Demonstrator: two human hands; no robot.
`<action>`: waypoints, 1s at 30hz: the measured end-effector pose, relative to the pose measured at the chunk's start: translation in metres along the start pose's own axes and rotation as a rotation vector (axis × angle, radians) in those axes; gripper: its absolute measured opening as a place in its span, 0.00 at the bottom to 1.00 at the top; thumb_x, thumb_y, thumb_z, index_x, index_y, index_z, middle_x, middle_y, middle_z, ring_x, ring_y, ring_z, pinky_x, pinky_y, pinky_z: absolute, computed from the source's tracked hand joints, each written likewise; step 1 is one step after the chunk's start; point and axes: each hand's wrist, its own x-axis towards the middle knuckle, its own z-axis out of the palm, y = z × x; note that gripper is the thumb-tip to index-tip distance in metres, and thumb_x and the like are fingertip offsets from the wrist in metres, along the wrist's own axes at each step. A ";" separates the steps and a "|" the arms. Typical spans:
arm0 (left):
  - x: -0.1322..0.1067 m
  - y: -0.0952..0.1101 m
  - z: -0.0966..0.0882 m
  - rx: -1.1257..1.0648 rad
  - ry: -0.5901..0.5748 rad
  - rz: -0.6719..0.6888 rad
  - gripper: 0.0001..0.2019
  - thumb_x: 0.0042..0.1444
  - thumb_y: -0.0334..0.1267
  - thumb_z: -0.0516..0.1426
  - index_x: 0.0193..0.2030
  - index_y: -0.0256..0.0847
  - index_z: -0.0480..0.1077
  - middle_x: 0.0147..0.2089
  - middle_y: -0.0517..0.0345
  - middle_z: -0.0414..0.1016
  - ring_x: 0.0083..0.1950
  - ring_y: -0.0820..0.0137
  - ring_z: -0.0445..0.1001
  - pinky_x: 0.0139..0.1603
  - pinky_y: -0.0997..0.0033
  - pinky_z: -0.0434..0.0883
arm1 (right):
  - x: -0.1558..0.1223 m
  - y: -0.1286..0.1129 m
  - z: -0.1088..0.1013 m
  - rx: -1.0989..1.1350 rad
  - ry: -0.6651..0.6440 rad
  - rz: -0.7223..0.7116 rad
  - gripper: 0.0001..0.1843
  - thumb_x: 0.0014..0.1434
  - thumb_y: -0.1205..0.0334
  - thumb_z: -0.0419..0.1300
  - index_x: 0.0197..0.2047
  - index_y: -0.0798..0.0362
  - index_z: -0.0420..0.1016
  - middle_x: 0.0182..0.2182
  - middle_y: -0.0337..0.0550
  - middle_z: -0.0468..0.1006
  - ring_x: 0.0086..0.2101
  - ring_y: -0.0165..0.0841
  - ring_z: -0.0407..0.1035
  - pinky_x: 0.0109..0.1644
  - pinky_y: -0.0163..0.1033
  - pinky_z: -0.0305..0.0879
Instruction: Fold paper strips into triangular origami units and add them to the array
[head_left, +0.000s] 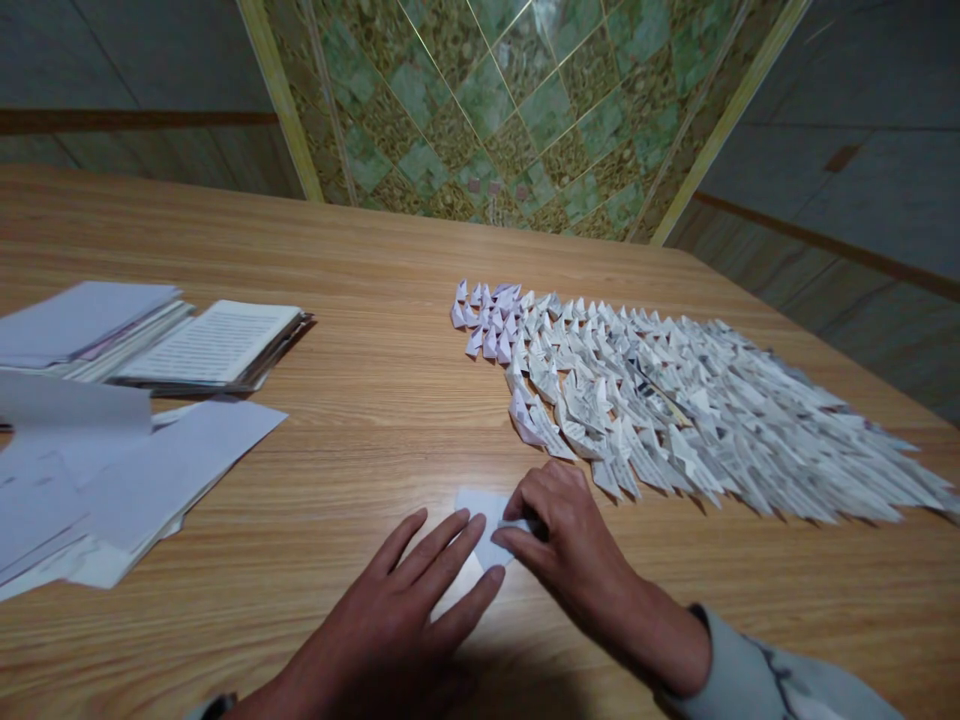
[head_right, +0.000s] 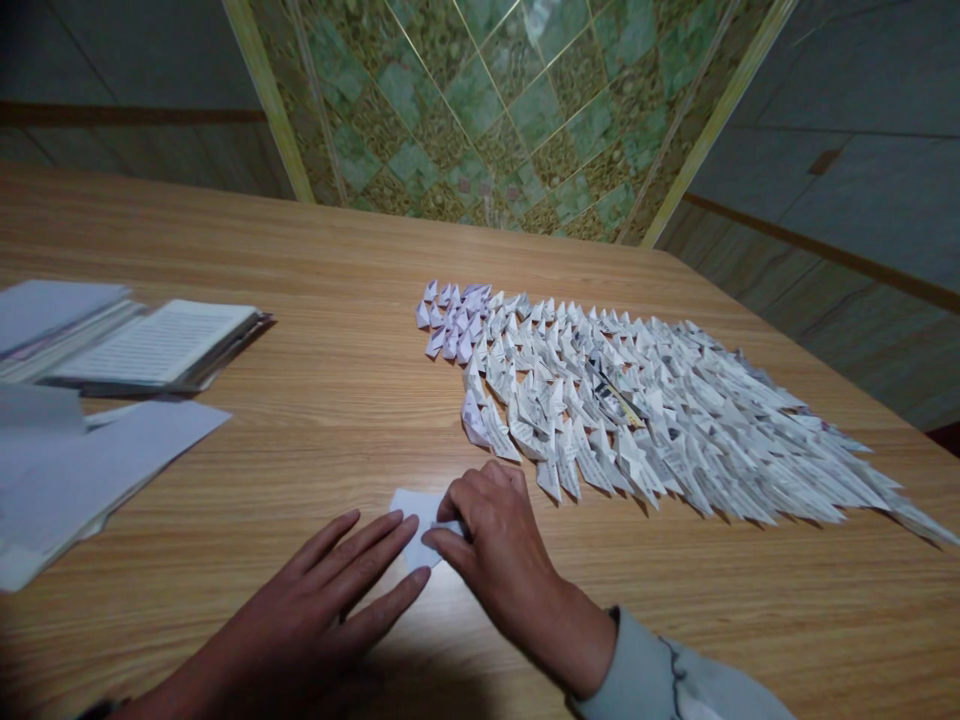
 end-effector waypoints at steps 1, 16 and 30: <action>0.000 0.000 0.000 0.003 0.006 -0.001 0.35 0.57 0.56 0.63 0.69 0.49 0.61 0.70 0.37 0.66 0.69 0.45 0.64 0.67 0.37 0.56 | 0.000 0.000 -0.001 -0.023 0.013 -0.015 0.15 0.52 0.69 0.76 0.33 0.53 0.73 0.30 0.35 0.74 0.35 0.35 0.66 0.43 0.41 0.54; 0.001 0.008 0.000 0.051 -0.008 -0.032 0.38 0.56 0.58 0.64 0.69 0.46 0.61 0.70 0.32 0.65 0.71 0.44 0.62 0.67 0.35 0.56 | -0.016 -0.018 -0.004 -0.313 0.072 -0.355 0.18 0.74 0.65 0.50 0.36 0.55 0.77 0.27 0.41 0.74 0.34 0.37 0.63 0.53 0.47 0.54; 0.010 -0.011 -0.019 -0.059 0.154 -0.085 0.20 0.66 0.32 0.55 0.64 0.40 0.65 0.65 0.45 0.73 0.66 0.55 0.69 0.70 0.46 0.54 | -0.016 -0.015 -0.005 -0.313 0.024 -0.369 0.16 0.73 0.67 0.50 0.38 0.54 0.78 0.29 0.42 0.75 0.34 0.37 0.63 0.60 0.49 0.52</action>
